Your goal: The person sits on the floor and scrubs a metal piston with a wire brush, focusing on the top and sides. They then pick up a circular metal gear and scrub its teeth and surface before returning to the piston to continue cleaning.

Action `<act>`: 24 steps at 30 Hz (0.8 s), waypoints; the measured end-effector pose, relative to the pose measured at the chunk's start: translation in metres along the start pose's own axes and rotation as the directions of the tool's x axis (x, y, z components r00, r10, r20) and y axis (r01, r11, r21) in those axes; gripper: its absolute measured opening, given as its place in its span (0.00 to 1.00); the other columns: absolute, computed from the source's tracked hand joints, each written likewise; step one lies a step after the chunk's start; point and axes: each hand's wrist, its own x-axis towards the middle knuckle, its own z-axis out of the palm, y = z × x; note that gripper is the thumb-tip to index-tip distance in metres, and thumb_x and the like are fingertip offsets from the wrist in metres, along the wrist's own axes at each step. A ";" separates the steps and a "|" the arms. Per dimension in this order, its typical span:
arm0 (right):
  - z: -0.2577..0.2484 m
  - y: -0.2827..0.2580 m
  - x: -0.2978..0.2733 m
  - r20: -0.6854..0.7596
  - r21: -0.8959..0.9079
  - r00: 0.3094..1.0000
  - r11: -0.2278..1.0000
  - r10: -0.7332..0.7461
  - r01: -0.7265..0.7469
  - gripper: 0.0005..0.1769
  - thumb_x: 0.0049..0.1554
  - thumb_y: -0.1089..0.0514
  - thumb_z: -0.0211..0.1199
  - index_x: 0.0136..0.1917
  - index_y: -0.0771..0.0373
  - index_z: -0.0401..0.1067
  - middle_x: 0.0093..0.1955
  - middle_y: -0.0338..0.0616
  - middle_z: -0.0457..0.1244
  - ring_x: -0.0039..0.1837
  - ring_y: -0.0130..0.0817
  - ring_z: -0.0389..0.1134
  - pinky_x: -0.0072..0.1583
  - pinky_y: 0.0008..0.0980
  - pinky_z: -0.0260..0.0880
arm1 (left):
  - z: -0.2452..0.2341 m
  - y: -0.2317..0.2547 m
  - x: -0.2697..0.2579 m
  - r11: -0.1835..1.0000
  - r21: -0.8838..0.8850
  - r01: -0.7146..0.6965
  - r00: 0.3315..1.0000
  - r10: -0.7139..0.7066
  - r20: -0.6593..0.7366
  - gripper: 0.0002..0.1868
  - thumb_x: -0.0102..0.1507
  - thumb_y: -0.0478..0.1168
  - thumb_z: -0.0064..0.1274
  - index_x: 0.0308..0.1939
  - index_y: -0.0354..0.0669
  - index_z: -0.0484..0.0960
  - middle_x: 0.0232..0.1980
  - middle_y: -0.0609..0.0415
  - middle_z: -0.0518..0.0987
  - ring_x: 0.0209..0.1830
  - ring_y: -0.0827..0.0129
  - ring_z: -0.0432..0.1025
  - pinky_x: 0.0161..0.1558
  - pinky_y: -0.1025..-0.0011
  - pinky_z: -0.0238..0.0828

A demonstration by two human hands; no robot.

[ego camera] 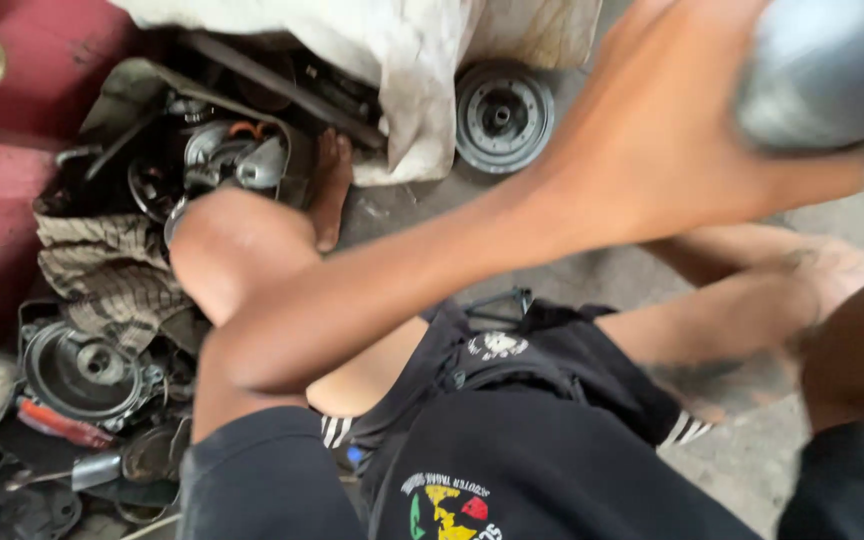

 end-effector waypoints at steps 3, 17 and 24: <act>0.003 0.005 -0.003 -0.013 0.007 1.000 1.000 -0.022 0.023 0.24 0.66 0.50 0.55 0.61 0.72 0.77 0.42 0.48 0.59 0.38 0.33 0.54 0.43 0.34 0.48 | -0.025 -0.014 -0.014 0.989 -0.079 0.129 0.988 -0.122 0.093 0.37 0.50 0.48 0.77 0.59 0.56 0.72 0.57 0.61 0.85 0.59 0.67 0.83 0.60 0.71 0.77; 0.038 0.006 -0.053 0.134 -0.059 0.977 0.985 0.168 -0.162 0.19 0.54 0.42 0.59 0.56 0.48 0.76 0.39 0.35 0.68 0.32 0.31 0.66 0.39 0.30 0.61 | -0.054 -0.001 -0.054 0.934 -0.157 0.321 0.905 -0.254 0.342 0.29 0.56 0.43 0.67 0.57 0.47 0.69 0.56 0.56 0.79 0.54 0.60 0.79 0.61 0.68 0.73; 0.031 -0.002 -0.043 0.210 0.000 0.962 0.985 0.171 -0.175 0.19 0.51 0.43 0.59 0.49 0.53 0.79 0.29 0.36 0.65 0.27 0.31 0.64 0.34 0.30 0.59 | -0.067 0.007 -0.051 0.947 -0.145 0.287 0.928 -0.237 0.289 0.27 0.58 0.42 0.66 0.57 0.47 0.70 0.55 0.57 0.79 0.51 0.61 0.79 0.60 0.69 0.74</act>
